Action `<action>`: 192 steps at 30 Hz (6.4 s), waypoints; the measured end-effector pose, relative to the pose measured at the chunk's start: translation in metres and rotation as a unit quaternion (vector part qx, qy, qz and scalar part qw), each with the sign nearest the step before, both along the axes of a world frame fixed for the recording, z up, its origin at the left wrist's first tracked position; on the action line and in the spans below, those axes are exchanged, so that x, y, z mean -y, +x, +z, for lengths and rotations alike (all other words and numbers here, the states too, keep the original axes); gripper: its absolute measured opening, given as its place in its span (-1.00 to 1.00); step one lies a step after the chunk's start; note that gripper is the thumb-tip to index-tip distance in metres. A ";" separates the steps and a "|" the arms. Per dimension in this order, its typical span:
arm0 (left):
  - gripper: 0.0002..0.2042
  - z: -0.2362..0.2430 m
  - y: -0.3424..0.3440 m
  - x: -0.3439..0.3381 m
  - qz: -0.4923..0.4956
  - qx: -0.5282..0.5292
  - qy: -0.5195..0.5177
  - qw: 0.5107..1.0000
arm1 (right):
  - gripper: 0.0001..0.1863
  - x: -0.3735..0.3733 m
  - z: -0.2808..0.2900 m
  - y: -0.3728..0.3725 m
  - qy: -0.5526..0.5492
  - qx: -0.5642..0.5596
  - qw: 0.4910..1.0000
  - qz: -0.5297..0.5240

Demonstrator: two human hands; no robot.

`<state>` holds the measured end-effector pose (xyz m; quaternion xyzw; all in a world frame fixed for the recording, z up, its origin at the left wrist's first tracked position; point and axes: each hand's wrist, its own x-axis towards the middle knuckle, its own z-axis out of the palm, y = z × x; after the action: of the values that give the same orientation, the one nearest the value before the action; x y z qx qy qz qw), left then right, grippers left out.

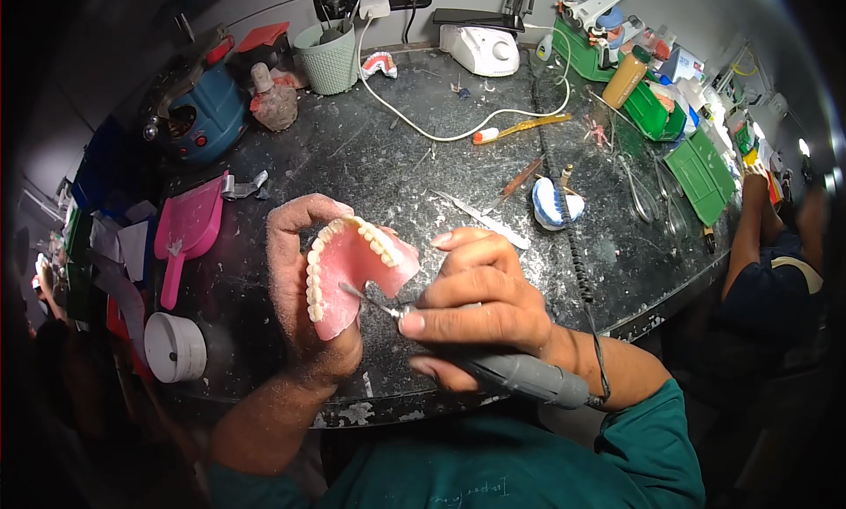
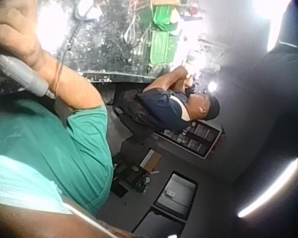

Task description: The person grinds and smooths a denture prosthesis using an electric rotary tool, shaping the palate and the edges around the teeth.

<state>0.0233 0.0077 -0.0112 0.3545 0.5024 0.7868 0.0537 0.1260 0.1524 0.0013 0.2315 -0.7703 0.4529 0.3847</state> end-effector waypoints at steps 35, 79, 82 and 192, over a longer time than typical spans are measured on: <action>-0.12 -0.005 -0.001 0.003 0.016 -0.035 -0.030 0.999 | -0.56 0.001 0.005 -0.001 0.009 -0.019 1.000 -0.011; -0.12 -0.010 -0.003 0.006 0.026 -0.087 -0.051 0.995 | -0.53 0.001 0.005 0.001 0.014 -0.019 1.000 -0.012; -0.12 -0.013 -0.003 0.006 0.040 -0.085 -0.050 0.994 | -0.53 0.001 0.004 0.001 0.016 -0.016 0.999 -0.027; -0.19 -0.001 0.003 0.009 0.146 -0.121 -0.089 0.978 | -0.46 -0.008 0.006 -0.002 0.057 -0.056 0.988 -0.135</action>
<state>0.0260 -0.0011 -0.0121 0.3638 0.6195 0.6895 -0.0917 0.1236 0.1608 0.0068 0.1719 -0.7962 0.3382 0.4714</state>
